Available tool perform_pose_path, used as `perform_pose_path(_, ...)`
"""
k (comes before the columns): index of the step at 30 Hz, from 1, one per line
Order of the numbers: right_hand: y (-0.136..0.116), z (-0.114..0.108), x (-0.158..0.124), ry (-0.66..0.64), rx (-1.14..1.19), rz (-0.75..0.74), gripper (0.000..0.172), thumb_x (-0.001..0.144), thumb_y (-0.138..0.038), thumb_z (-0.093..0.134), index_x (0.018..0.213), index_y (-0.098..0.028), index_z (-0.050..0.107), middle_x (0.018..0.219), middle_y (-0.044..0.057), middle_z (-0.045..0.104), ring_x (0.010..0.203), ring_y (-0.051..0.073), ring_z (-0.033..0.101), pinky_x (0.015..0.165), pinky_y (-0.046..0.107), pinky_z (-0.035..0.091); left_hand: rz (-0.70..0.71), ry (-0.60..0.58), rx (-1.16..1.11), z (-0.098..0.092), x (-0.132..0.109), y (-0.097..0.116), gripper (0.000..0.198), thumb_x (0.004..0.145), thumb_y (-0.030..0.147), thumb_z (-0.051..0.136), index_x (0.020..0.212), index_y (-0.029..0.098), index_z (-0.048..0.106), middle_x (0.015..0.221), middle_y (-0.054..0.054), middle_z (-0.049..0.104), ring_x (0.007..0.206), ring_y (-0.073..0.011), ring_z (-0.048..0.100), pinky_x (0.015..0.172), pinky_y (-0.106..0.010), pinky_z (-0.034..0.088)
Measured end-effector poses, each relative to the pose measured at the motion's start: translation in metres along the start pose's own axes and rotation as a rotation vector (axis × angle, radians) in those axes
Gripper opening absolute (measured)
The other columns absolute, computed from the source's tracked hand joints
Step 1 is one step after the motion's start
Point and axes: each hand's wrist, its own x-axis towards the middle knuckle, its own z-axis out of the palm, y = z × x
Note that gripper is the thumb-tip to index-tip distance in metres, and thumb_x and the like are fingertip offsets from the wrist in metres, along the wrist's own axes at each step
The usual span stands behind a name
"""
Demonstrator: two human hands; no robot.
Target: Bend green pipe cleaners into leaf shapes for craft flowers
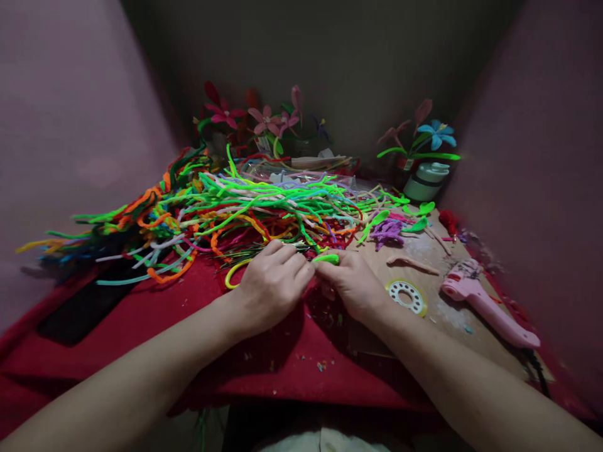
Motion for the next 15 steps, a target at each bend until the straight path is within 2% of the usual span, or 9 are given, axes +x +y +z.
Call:
perform_pose_path(3,0.000,0.001,0.001,-0.040,0.179,0.075,0.019,0.064,-0.023,0.053,0.050,-0.019,0.041,0.043,-0.007,0.037,0.036,0.006,0.030,0.036,0.022,0.023,0.101,0.008,0.110,0.000,-0.002,-0.001,0.025,0.086,0.018,0.038,0.072,0.017,0.058,0.065,-0.005,0.056,0.070,-0.0176,0.046,0.069,-0.034,0.031)
perform_pose_path(7,-0.001,0.001,0.000,0.046,0.121,0.018,0.014,0.065,-0.026,0.058,0.058,-0.017,0.050,0.045,-0.007,0.042,0.038,0.007,0.035,0.039,0.022,0.026,-0.044,0.021,-0.037,0.000,0.000,-0.005,0.025,0.086,0.022,0.039,0.074,0.017,0.061,0.067,-0.005,0.058,0.070,-0.0170,0.048,0.070,-0.034,0.033)
perform_pose_path(9,-0.004,0.000,-0.001,0.069,0.052,-0.011,0.012,0.065,-0.025,0.059,0.059,-0.017,0.052,0.044,-0.007,0.043,0.039,0.006,0.035,0.040,0.022,0.026,-0.175,0.022,-0.280,-0.004,0.003,-0.009,0.025,0.085,0.026,0.042,0.075,0.016,0.063,0.071,-0.006,0.060,0.071,-0.0164,0.049,0.072,-0.032,0.035)
perform_pose_path(11,-0.007,-0.001,-0.002,0.037,0.015,-0.028,0.012,0.065,-0.024,0.059,0.059,-0.016,0.052,0.043,-0.007,0.042,0.038,0.006,0.035,0.040,0.022,0.026,-0.349,-0.015,-0.630,-0.009,0.006,-0.015,0.027,0.084,0.030,0.044,0.076,0.015,0.065,0.076,-0.006,0.061,0.074,-0.0161,0.052,0.072,-0.029,0.038)
perform_pose_path(13,-0.010,-0.003,-0.002,-0.015,0.005,-0.038,0.012,0.067,-0.023,0.058,0.059,-0.016,0.053,0.042,-0.007,0.042,0.038,0.006,0.035,0.040,0.021,0.027,-0.544,-0.101,-0.975,-0.013,0.008,-0.021,0.028,0.082,0.034,0.048,0.075,0.015,0.067,0.077,-0.005,0.062,0.073,-0.0154,0.054,0.068,-0.025,0.039)
perform_pose_path(15,-0.012,-0.004,-0.003,-0.056,-0.001,-0.043,0.011,0.068,-0.023,0.057,0.061,-0.015,0.054,0.043,-0.006,0.043,0.039,0.006,0.036,0.040,0.021,0.027,-0.703,-0.213,-1.244,-0.015,0.007,-0.026,0.026,0.078,0.036,0.054,0.071,0.015,0.067,0.068,-0.003,0.060,0.062,-0.0129,0.051,0.059,-0.023,0.038)
